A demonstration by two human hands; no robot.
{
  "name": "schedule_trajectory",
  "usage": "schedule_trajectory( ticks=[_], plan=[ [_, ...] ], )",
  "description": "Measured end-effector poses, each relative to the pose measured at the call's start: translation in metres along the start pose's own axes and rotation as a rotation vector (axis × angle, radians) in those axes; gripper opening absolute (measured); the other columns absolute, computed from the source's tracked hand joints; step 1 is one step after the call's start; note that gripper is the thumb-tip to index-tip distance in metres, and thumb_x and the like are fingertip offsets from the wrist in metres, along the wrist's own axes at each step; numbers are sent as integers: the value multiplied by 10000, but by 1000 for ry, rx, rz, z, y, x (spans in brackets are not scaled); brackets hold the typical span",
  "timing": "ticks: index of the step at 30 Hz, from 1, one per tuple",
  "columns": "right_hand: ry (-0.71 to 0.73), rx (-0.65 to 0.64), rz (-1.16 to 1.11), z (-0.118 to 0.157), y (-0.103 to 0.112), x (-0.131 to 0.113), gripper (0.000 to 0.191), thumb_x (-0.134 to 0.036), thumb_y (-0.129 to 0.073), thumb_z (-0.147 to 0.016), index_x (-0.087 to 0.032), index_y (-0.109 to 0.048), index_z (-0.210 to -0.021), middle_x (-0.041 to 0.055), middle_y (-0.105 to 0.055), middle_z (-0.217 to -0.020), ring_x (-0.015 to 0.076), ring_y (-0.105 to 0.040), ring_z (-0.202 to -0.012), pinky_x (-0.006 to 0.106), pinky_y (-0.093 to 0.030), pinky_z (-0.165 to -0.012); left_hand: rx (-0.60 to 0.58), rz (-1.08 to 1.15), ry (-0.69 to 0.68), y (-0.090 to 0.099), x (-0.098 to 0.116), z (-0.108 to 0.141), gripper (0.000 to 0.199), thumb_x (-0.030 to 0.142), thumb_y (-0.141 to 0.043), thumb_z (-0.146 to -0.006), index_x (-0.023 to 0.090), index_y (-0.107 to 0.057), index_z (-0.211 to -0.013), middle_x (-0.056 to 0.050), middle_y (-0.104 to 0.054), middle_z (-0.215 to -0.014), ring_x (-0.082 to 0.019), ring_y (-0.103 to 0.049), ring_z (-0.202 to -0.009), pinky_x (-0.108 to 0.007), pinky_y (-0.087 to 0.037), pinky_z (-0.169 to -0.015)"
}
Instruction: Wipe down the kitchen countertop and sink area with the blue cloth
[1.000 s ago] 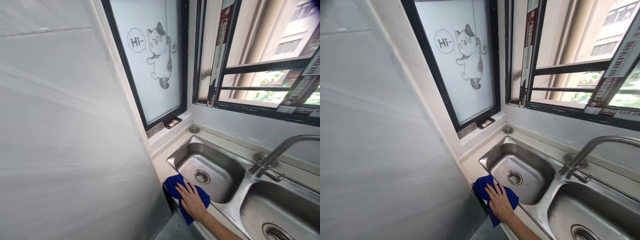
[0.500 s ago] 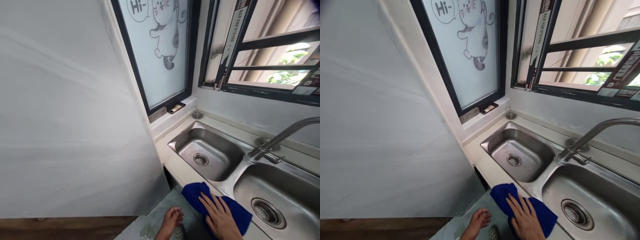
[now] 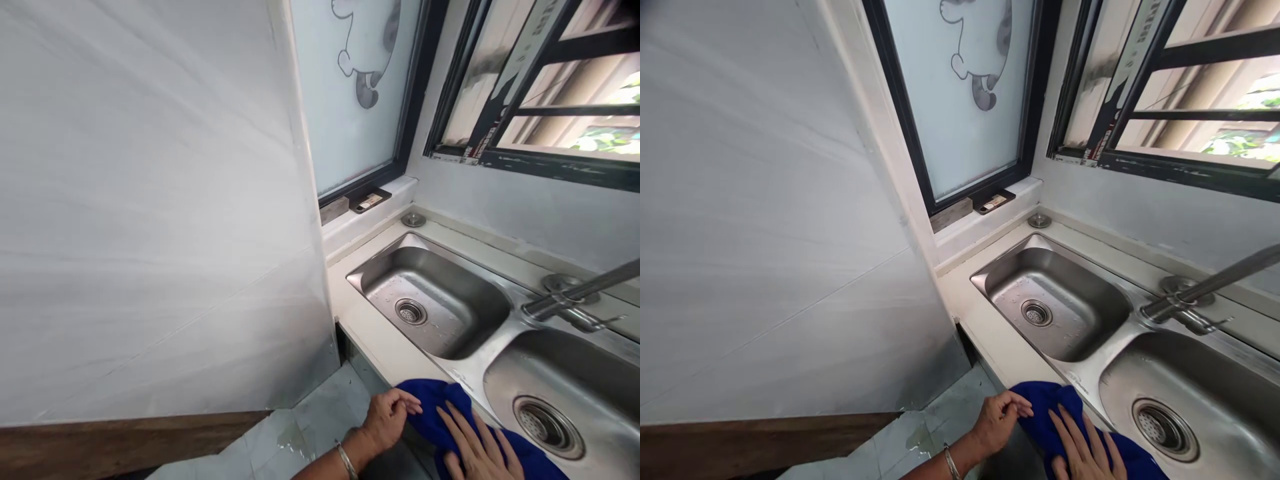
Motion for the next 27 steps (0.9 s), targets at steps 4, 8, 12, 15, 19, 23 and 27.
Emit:
schedule_trajectory(
  ticks=[4,8,12,15,19,23,27],
  plan=[
    [41,-35,89,-15,15,-11,744,-276,-507,-820,-281,-327,-1542,27,-489,-1525,327,-359,-1450,566,-271,-1179,-35,6,10,-11,-5,12,418,520,-613,-907,172,-653,-1136,-109,-687,-1175,-230,-658,-1048,-464,-561,-944],
    [13,-138,93,-22,28,-13,753,-171,-506,-768,-267,-396,-1507,-6,-435,-1566,300,-310,-1476,519,-219,-1221,56,-13,4,-16,-24,16,593,710,-714,-677,174,-732,-929,-144,-770,-973,-297,-714,-970,-452,-568,-926],
    [-106,-197,-8,-5,53,6,854,-119,-512,-700,-277,-355,-1525,-14,-383,-1598,300,-235,-1511,535,-181,-1252,56,-66,-41,-19,-34,2,641,746,-751,-581,187,-754,-894,-137,-782,-947,-305,-733,-927,-420,-603,-841],
    [-202,-196,-98,31,82,24,868,-114,-507,-682,-271,-355,-1523,-4,-374,-1604,291,-190,-1529,550,-178,-1261,-68,-166,-83,-41,-31,-12,611,727,-761,-591,198,-762,-897,-122,-785,-955,-293,-736,-922,-400,-609,-840],
    [-349,-145,-143,93,121,51,893,-116,-521,-652,-273,-363,-1517,11,-407,-1585,277,-197,-1529,563,-167,-1267,-246,-261,-76,-101,-37,-28,607,721,-771,-581,208,-762,-904,-114,-787,-962,-291,-740,-917,-400,-614,-845],
    [-571,-46,-49,163,156,75,909,-102,-519,-656,-286,-340,-1528,16,-419,-1578,272,-209,-1526,583,-151,-1264,-467,-349,-42,-179,-49,-21,603,715,-776,-580,203,-756,-897,-120,-786,-961,-301,-742,-915,-426,-619,-853],
    [-786,43,89,221,184,92,862,-103,-506,-695,-288,-354,-1524,11,-403,-1587,278,-211,-1524,589,-130,-1264,-652,-411,-12,-252,-55,19,591,696,-793,-582,194,-751,-890,-121,-783,-953,-296,-741,-917,-430,-614,-877]
  ],
)
Point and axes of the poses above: each hand's wrist, its own z-axis away from the middle knuckle, its own y-axis out of the back of the hand, x = y × z, the point moved 3 cm from there along -z, towards the middle knuckle
